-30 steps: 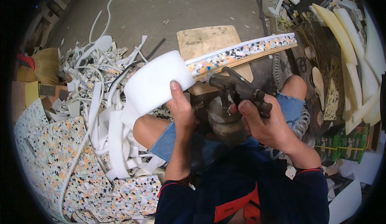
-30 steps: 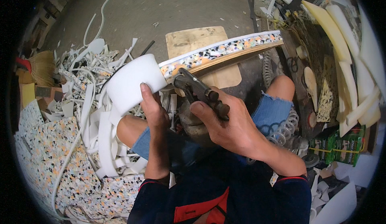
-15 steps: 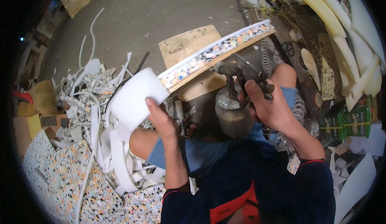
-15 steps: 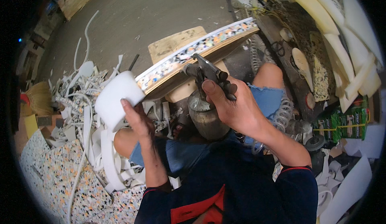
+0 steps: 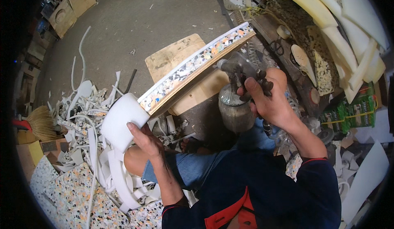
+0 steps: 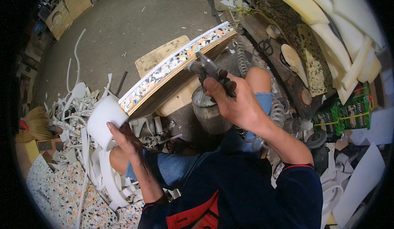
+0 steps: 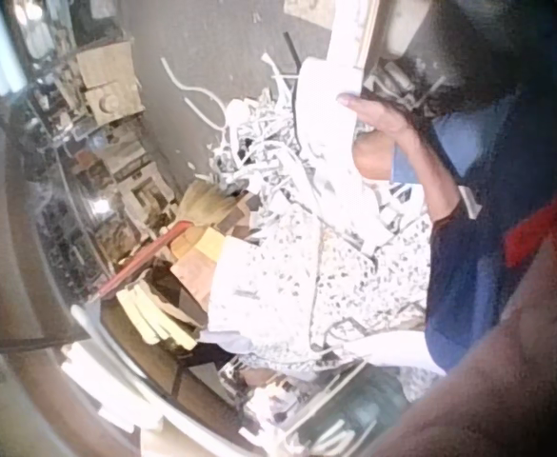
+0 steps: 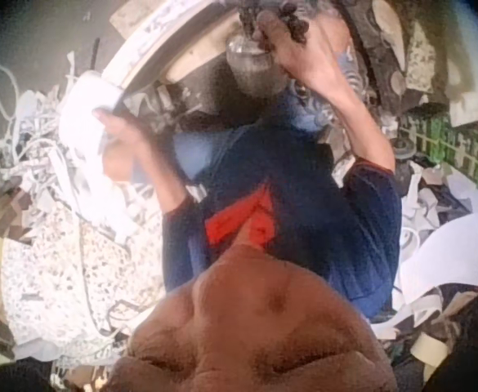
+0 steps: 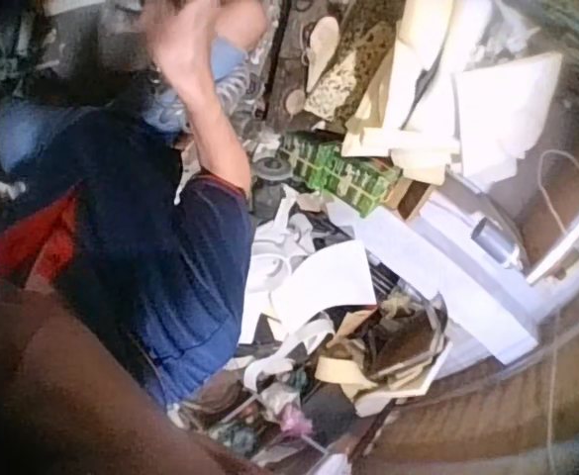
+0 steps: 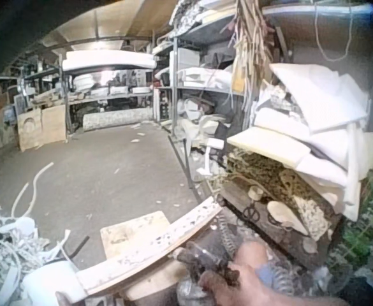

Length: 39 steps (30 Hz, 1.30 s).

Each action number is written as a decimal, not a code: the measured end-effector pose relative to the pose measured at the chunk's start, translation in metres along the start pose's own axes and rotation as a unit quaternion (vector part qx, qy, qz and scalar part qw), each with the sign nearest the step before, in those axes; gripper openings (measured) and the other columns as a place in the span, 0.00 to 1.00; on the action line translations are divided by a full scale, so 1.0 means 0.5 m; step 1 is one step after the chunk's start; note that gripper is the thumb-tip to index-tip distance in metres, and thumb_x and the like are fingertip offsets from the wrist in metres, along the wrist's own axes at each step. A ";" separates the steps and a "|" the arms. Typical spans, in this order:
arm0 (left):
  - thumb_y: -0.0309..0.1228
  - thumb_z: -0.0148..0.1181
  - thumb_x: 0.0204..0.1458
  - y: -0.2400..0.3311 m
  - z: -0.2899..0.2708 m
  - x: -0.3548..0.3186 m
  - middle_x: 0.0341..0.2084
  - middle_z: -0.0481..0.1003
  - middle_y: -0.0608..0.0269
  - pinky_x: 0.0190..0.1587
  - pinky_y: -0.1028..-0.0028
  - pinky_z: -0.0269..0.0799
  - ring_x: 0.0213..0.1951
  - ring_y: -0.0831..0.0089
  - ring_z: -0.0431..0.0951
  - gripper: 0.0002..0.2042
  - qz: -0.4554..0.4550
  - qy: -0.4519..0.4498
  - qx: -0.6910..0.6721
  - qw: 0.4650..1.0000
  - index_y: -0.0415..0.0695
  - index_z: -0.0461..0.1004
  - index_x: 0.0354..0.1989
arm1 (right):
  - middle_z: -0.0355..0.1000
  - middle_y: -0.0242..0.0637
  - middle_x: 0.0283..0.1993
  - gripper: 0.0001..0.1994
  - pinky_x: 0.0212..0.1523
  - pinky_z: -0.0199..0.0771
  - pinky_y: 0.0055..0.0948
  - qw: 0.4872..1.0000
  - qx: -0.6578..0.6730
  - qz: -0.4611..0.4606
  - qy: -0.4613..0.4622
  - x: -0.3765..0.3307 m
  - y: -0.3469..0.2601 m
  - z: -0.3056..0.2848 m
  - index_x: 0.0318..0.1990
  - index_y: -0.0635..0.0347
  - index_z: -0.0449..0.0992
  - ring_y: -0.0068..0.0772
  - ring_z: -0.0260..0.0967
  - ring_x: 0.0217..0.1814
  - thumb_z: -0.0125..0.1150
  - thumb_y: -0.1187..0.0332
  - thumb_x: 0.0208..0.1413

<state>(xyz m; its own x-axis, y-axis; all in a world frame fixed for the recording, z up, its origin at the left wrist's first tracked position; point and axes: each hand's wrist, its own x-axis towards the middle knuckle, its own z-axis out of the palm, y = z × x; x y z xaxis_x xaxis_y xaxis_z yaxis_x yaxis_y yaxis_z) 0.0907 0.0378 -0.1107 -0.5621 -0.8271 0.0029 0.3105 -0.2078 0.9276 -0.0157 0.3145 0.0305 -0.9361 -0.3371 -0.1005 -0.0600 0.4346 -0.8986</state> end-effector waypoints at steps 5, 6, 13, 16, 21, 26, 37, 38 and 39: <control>0.52 0.47 0.68 -0.004 0.005 0.004 0.65 0.63 0.45 0.71 0.60 0.57 0.66 0.58 0.65 0.35 -0.002 0.023 -0.022 0.999 0.34 0.53 0.71 | 0.61 0.25 0.21 0.22 0.25 0.57 0.25 0.994 0.045 0.026 -0.092 0.013 0.000 -0.009 0.32 0.62 0.75 0.16 0.54 0.25 0.58 0.49 0.67; 0.52 0.47 0.68 -0.004 0.007 0.004 0.65 0.63 0.45 0.71 0.60 0.57 0.66 0.58 0.65 0.35 0.002 0.025 -0.013 1.000 0.35 0.53 0.71 | 0.61 0.25 0.20 0.23 0.25 0.57 0.25 0.993 0.039 0.033 -0.105 0.018 0.004 -0.011 0.32 0.62 0.75 0.16 0.54 0.25 0.58 0.49 0.67; 0.54 0.44 0.68 -0.009 0.006 0.007 0.68 0.60 0.42 0.72 0.59 0.54 0.67 0.56 0.63 0.37 -0.005 0.048 -0.004 0.999 0.35 0.50 0.72 | 0.68 0.29 0.19 0.30 0.18 0.64 0.22 0.997 0.049 -0.027 -0.053 0.052 0.050 -0.054 0.30 0.64 0.75 0.18 0.64 0.16 0.51 0.41 0.67; 0.56 0.43 0.68 -0.011 -0.001 0.013 0.68 0.58 0.40 0.74 0.58 0.51 0.68 0.54 0.62 0.38 -0.006 0.034 0.012 0.999 0.34 0.48 0.72 | 0.69 0.30 0.20 0.31 0.18 0.66 0.24 0.999 0.037 -0.026 -0.007 0.065 0.065 -0.087 0.30 0.65 0.76 0.19 0.64 0.16 0.53 0.40 0.66; 0.54 0.46 0.68 -0.015 -0.014 0.017 0.66 0.61 0.40 0.72 0.59 0.55 0.66 0.54 0.65 0.38 -0.005 0.039 0.003 0.999 0.31 0.50 0.71 | 0.67 0.30 0.19 0.31 0.17 0.62 0.26 0.997 0.053 0.034 0.033 0.081 0.084 -0.149 0.27 0.63 0.73 0.19 0.62 0.16 0.54 0.39 0.65; 0.54 0.49 0.67 -0.027 -0.036 0.029 0.64 0.63 0.38 0.70 0.60 0.58 0.64 0.55 0.67 0.39 -0.010 0.060 -0.014 0.998 0.29 0.51 0.70 | 0.67 0.30 0.19 0.29 0.14 0.64 0.25 0.992 0.073 0.073 0.066 0.105 0.103 -0.199 0.29 0.64 0.73 0.20 0.62 0.14 0.54 0.42 0.66; 0.58 0.51 0.64 -0.015 -0.036 0.032 0.64 0.63 0.37 0.68 0.62 0.60 0.63 0.55 0.68 0.43 -0.038 0.124 0.031 0.991 0.29 0.51 0.70 | 0.70 0.32 0.25 0.28 0.16 0.67 0.28 0.989 0.041 0.064 0.130 0.153 0.129 -0.272 0.31 0.64 0.73 0.22 0.64 0.17 0.54 0.43 0.65; 0.58 0.51 0.63 -0.009 -0.030 0.027 0.64 0.63 0.38 0.68 0.62 0.60 0.63 0.55 0.68 0.43 -0.049 0.128 0.036 0.990 0.29 0.51 0.70 | 0.70 0.33 0.25 0.28 0.16 0.67 0.28 0.988 0.033 0.060 0.137 0.157 0.134 -0.275 0.31 0.65 0.73 0.22 0.64 0.17 0.54 0.43 0.65; 0.58 0.52 0.63 -0.003 -0.026 0.021 0.63 0.64 0.38 0.68 0.63 0.61 0.62 0.56 0.69 0.43 -0.058 0.123 0.021 0.991 0.28 0.52 0.70 | 0.70 0.33 0.25 0.28 0.16 0.66 0.29 0.988 0.025 0.055 0.144 0.164 0.137 -0.277 0.31 0.65 0.73 0.23 0.64 0.17 0.54 0.43 0.65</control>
<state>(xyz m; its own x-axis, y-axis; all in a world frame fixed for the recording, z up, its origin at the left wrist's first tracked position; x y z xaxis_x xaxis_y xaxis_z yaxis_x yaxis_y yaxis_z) 0.0941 0.0226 -0.1166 -0.3868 -0.9022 -0.1907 0.2205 -0.2913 0.9309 -0.1445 0.4326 0.0199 -0.9962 -0.0356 -0.0795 0.0579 0.4112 -0.9097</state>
